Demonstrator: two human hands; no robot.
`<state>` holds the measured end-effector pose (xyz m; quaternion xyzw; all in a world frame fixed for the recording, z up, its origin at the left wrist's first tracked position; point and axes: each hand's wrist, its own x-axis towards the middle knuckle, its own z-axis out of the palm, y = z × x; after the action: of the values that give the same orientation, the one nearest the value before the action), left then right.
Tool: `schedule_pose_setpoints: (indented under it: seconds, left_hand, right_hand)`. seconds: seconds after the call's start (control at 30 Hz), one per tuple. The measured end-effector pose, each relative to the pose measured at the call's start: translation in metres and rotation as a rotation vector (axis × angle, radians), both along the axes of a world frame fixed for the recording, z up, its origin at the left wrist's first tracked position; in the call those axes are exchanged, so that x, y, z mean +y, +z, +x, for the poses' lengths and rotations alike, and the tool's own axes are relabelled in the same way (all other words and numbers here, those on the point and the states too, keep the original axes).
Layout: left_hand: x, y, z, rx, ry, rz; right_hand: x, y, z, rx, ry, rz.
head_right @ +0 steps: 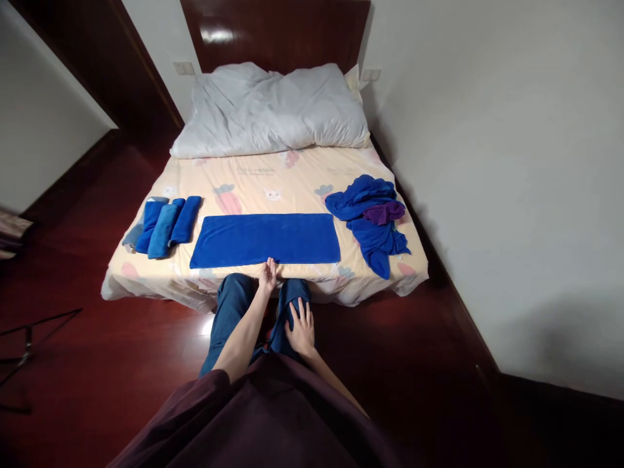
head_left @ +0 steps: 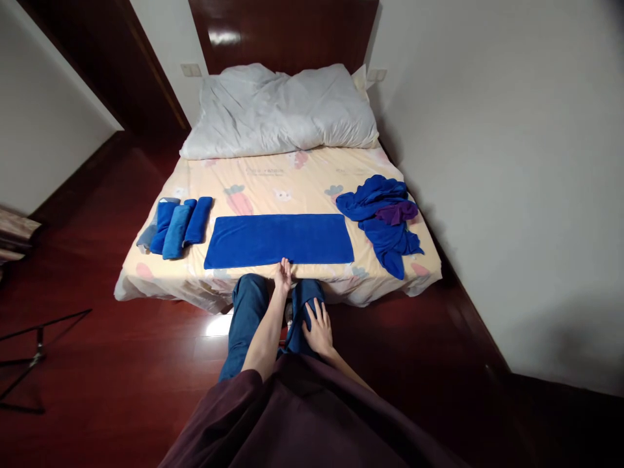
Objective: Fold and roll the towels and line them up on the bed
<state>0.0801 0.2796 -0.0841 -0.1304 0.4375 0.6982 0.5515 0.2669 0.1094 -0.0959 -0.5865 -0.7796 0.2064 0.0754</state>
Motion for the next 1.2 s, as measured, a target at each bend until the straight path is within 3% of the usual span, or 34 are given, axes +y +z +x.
schedule_pose_setpoints:
  seconds: [0.33, 0.6, 0.77, 0.83, 0.93, 1.07, 1.2]
  left_hand:
    - [0.02, 0.001, 0.006, -0.085, 0.068, -0.004]
    - [0.014, -0.002, 0.008, -0.117, 0.123, -0.029]
    - [0.013, -0.003, 0.007, -0.14, 0.129, -0.033]
    - [0.013, -0.004, 0.007, -0.139, 0.131, -0.036]
    - [0.013, -0.007, 0.009, -0.125, 0.135, -0.041]
    - [0.014, -0.013, 0.009, -0.114, 0.117, -0.067]
    - [0.015, -0.022, 0.007, -0.12, 0.106, -0.095]
  right_hand:
    - [0.005, -0.003, -0.004, 0.008, 0.012, -0.012]
    - [0.003, -0.002, -0.008, 0.018, 0.022, -0.005]
    - [0.021, 0.014, -0.003, 0.024, 0.04, -0.018]
    - [0.054, 0.032, -0.004, 0.045, 0.034, -0.095]
    - [0.136, 0.064, -0.019, 0.141, 0.051, -0.234]
    - [0.272, 0.092, -0.072, 0.26, 0.158, -0.016]
    - [0.39, 0.092, -0.145, 0.069, 0.201, -0.022]
